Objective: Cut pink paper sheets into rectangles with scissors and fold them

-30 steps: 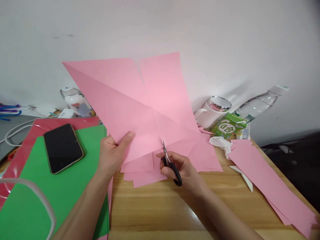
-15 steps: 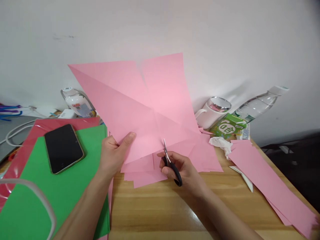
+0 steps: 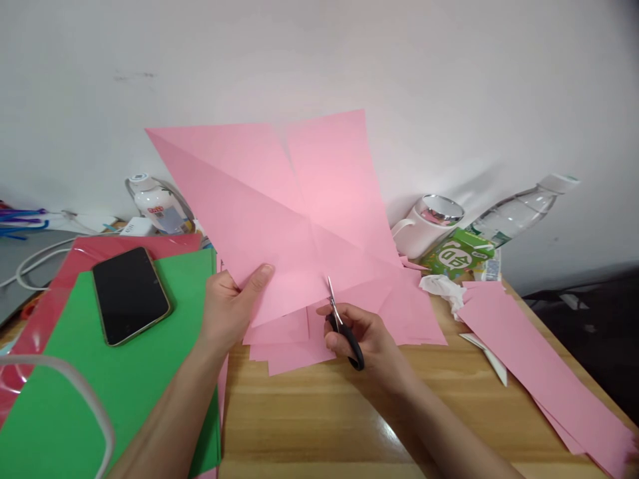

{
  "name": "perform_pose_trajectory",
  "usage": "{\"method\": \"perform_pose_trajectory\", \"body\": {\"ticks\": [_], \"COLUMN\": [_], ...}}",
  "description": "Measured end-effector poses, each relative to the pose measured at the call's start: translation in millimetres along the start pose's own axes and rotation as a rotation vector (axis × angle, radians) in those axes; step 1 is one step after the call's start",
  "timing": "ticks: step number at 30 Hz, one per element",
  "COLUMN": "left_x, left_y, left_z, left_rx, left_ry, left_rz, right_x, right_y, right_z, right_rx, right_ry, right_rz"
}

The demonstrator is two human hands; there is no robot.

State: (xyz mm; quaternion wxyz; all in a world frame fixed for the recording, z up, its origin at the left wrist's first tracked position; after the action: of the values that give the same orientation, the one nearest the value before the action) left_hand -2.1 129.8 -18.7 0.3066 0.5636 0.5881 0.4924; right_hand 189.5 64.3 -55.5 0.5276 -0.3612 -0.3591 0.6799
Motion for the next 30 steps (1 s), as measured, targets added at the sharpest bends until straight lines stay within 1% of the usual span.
{"method": "perform_pose_trajectory", "body": {"ticks": [3,8,14,23,30], "left_x": [0.2,0.7,0.6,0.1,0.9], "left_y": [0.4,-0.2,-1.0,-1.7,-0.8], "left_z": [0.2,3.0,2.4,4.3,3.3], "left_rx": [0.022,0.046,0.029,-0.009,0.022], "left_ry": [-0.008,-0.064,-0.033,-0.031,-0.044], "left_rz": [0.021,0.037,0.013,0.025,0.020], "right_x": [0.0,0.2,1.2,1.0,1.5], "right_y": [-2.0,-5.5,-6.2,-4.0,-4.5], "right_z": [1.7,2.4,1.9,0.8,1.6], "right_rx": [-0.010,-0.040,-0.060,-0.016,-0.039], "right_ry": [-0.012,-0.002,0.004,0.005,0.047], "right_rz": [0.001,0.017,0.016,0.011,-0.001]}}
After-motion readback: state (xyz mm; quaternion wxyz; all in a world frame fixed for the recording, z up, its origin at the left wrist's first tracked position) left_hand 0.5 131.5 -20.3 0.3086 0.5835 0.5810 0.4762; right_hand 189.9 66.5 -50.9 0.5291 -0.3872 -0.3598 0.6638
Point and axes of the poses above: each hand's wrist, its own x-axis towards the middle knuckle, its own z-axis out of the palm, y = z × x, the point moved 4 cm from there along x, towards the middle knuckle, and after that the axes turned 15 degrees about x, right-handed, at the moved point
